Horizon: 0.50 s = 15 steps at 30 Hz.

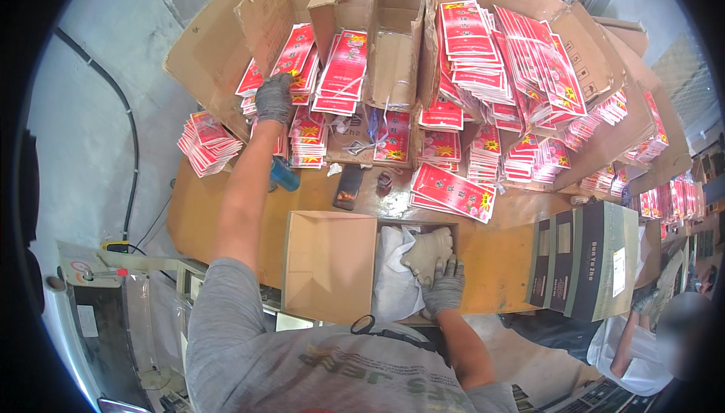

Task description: The person picks up a shoe box, opens it, removes a pair of shoes and protective paper by hand, places the shoes back into the box with the paper, and closes the lid before setting it aside.

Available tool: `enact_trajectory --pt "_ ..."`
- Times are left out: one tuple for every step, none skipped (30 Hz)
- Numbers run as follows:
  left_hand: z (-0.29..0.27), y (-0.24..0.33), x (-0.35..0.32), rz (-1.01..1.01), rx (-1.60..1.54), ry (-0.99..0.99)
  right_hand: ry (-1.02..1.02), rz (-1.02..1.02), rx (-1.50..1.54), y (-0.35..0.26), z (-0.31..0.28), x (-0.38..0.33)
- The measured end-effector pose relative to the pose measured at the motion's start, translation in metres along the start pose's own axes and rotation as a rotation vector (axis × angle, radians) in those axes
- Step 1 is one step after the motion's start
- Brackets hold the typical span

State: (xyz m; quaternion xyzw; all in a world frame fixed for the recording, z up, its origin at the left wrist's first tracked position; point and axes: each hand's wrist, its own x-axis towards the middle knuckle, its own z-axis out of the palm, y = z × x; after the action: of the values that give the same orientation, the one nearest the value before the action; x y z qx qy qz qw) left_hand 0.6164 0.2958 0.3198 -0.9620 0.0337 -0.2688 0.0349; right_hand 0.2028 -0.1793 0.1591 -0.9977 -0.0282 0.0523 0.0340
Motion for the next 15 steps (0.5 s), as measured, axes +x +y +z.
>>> enact_trajectory --pt "-0.007 0.005 -0.003 -0.02 -0.045 0.156 -0.009 0.0 0.0 -0.002 -0.002 -0.001" --pt "-0.016 0.01 -0.007 -0.04 -0.089 0.311 -0.017 -0.001 0.002 -0.004 -0.005 0.001" --pt "-0.024 0.022 -0.015 -0.052 -0.145 0.457 -0.034 0.01 0.004 -0.004 -0.007 -0.001" --pt "-0.037 0.042 -0.027 0.011 -0.213 0.597 -0.019 0.016 0.04 0.0 -0.004 -0.003" --pt "-0.046 0.06 -0.045 0.04 -0.315 0.66 -0.02 0.022 0.022 0.004 0.005 -0.002" --pt "-0.06 0.085 -0.068 0.11 -0.396 0.678 -0.038 0.039 0.004 0.01 0.016 -0.004" --pt "-0.072 0.106 -0.105 0.169 -0.477 0.681 -0.059 0.046 0.007 0.013 0.019 -0.007" --pt "-0.085 0.118 -0.155 0.234 -0.503 0.522 -0.072 0.028 0.012 0.011 0.015 -0.002" --pt "-0.098 0.132 -0.203 0.298 -0.538 0.374 -0.082 0.024 0.01 0.01 0.012 0.0" --pt "-0.106 0.151 -0.252 0.4 -0.592 0.257 -0.097 0.012 0.016 0.009 0.009 0.002" --pt "-0.11 0.174 -0.296 0.503 -0.649 0.155 -0.106 0.019 0.014 0.008 0.007 0.004" --pt "-0.119 0.198 -0.328 0.556 -0.755 -0.058 -0.106 0.03 0.008 0.009 0.003 0.004" --pt "-0.126 0.221 -0.354 0.603 -0.848 -0.262 -0.097 0.03 0.001 0.009 0.001 0.003" --pt "-0.124 0.246 -0.377 0.603 -0.965 -0.26 -0.088 0.031 0.004 0.008 0.004 0.001" --pt "-0.122 0.267 -0.397 0.597 -1.082 -0.251 -0.076 0.03 0.004 0.01 0.007 0.0"
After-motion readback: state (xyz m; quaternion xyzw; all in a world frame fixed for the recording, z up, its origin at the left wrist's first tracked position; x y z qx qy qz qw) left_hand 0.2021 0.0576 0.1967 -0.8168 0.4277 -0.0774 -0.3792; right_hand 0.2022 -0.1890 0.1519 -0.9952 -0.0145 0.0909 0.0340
